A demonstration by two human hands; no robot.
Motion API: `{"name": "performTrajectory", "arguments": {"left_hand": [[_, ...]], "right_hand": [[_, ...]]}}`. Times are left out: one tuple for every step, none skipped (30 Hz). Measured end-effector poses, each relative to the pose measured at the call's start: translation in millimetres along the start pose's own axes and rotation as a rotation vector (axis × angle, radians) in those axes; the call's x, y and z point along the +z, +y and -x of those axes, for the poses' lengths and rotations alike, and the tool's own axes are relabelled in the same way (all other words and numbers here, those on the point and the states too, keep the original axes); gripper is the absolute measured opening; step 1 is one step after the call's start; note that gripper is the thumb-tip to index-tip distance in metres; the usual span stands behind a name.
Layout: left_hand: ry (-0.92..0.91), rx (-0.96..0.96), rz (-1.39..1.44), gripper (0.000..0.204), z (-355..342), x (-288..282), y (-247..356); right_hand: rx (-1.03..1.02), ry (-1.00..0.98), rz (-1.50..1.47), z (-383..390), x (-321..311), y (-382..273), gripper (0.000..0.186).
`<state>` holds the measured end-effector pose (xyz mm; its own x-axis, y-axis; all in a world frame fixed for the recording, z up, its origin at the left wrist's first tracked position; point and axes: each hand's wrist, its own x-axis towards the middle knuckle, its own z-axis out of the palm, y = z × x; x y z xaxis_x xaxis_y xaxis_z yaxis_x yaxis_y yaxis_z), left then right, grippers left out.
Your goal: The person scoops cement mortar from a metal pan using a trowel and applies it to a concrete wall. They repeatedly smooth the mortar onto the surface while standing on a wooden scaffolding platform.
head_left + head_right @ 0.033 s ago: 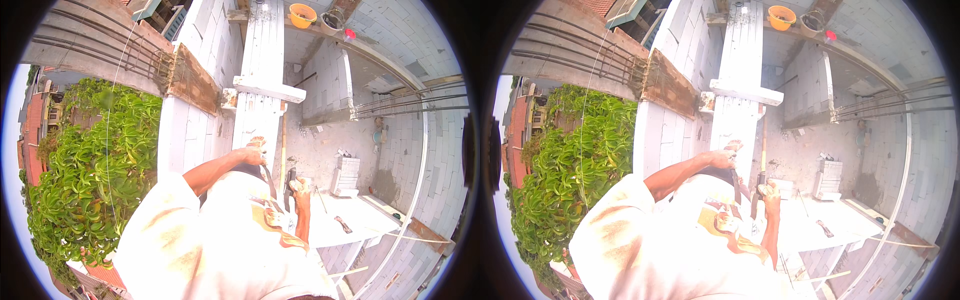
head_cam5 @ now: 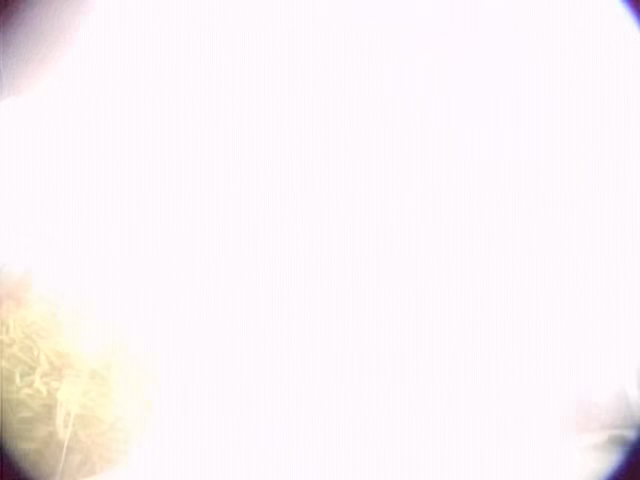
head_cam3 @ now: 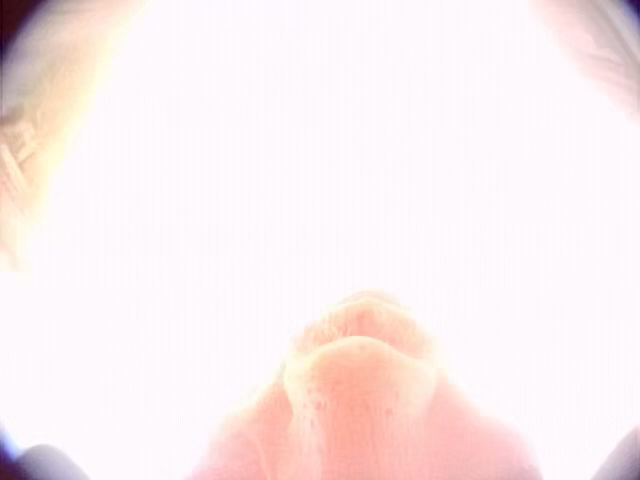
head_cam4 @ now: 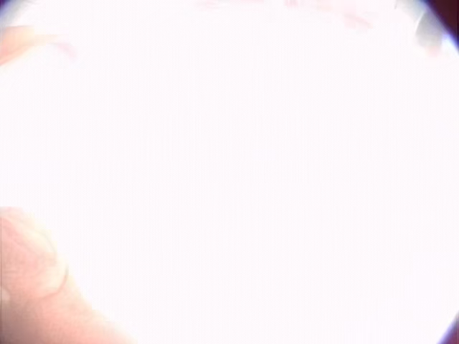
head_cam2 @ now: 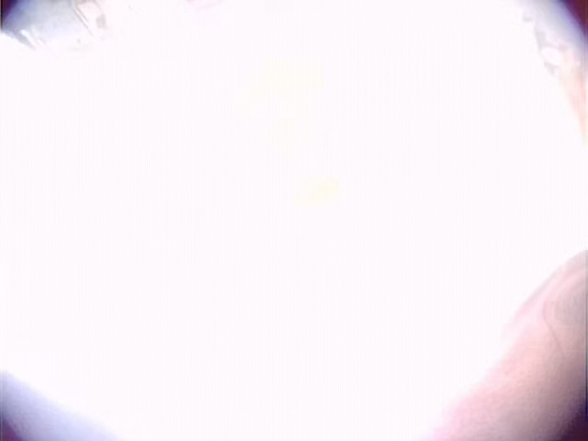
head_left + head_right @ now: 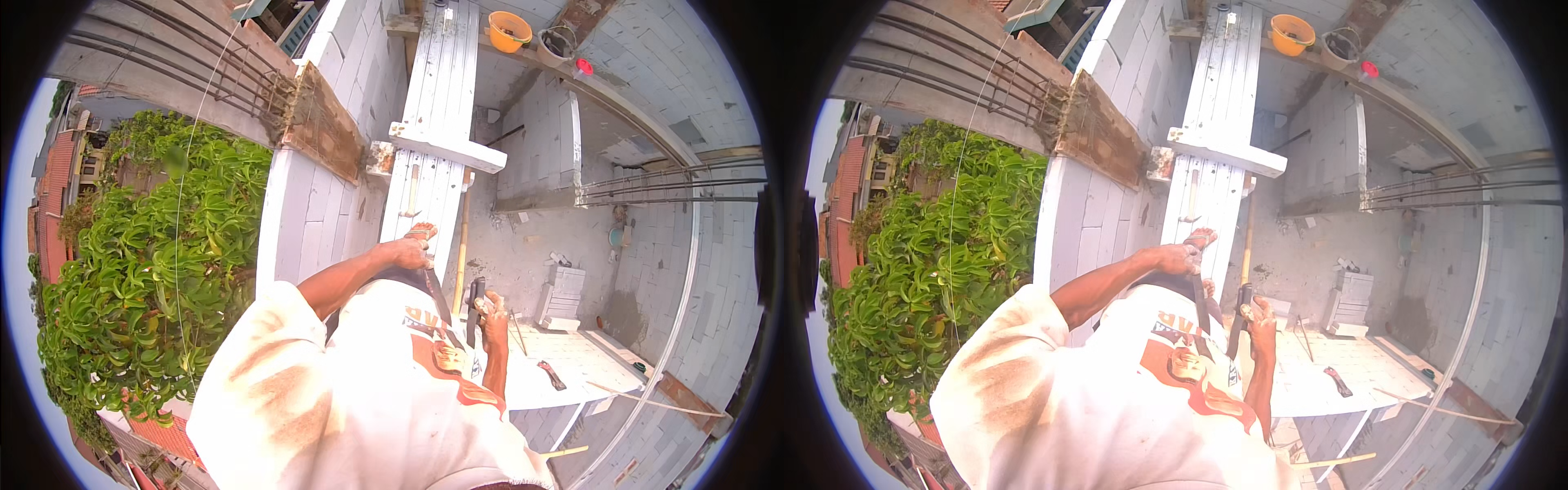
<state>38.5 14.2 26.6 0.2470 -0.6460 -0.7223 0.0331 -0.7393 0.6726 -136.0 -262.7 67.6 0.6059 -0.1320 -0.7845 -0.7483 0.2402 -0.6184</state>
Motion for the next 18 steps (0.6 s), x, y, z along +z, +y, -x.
{"name": "performTrajectory", "arguments": {"left_hand": [[0.080,-0.086,0.039,0.084,17,-14,-32],[0.154,-0.154,0.095,0.088,25,-9,-56],[0.224,-0.220,0.165,0.091,29,7,-77],[0.233,-0.255,0.276,0.101,37,16,-110],[0.301,-0.280,0.473,0.099,41,39,-125],[0.376,-0.304,0.655,0.098,48,60,-139],[0.443,-0.313,0.826,0.097,57,71,-149],[0.332,-0.180,1.036,0.091,80,69,-140],[0.197,-0.076,1.238,0.085,108,64,-135],[0.290,-0.083,1.421,0.082,118,89,-125],[0.378,-0.088,1.598,0.080,130,115,-117],[0.435,-0.097,1.671,0.080,120,141,-131],[0.562,-0.102,1.675,0.079,122,151,-122],[0.683,-0.118,1.675,0.079,128,163,-115],[0.804,-0.137,1.670,0.078,137,172,-109],[0.858,-0.154,1.661,0.077,144,169,-102],[0.859,-0.181,1.722,0.076,163,159,-85],[0.886,-0.179,1.766,0.076,164,158,-84]], "right_hand": [[0.060,-0.065,0.045,-24,20,-9,0.063],[0.053,-0.053,0.037,-39,24,-14,0.061],[0.025,-0.041,0.171,-54,19,-17,0.061],[0.030,-0.067,0.232,-70,28,-22,0.064],[0.034,-0.081,0.301,-82,30,-30,0.066],[0.050,-0.111,0.370,-91,43,-45,0.077],[0.023,-0.123,0.428,-107,47,-52,0.081],[-0.004,-0.121,0.482,-121,45,-59,0.085],[-0.031,-0.117,0.533,-133,43,-65,0.089],[-0.044,-0.150,0.592,-141,51,-76,0.093],[-0.047,-0.184,0.613,-141,61,-80,0.091],[-0.052,-0.215,0.636,-144,71,-88,0.089],[-0.062,-0.240,0.661,-147,80,-97,0.087],[-0.076,-0.301,0.698,-146,89,-95,0.083],[-0.091,-0.362,0.734,-143,98,-92,0.080],[-0.111,-0.417,0.770,-145,108,-96,0.076],[-0.098,-0.473,0.798,-148,120,-97,0.074],[-0.083,-0.528,0.824,-150,132,-99,0.071]]}}
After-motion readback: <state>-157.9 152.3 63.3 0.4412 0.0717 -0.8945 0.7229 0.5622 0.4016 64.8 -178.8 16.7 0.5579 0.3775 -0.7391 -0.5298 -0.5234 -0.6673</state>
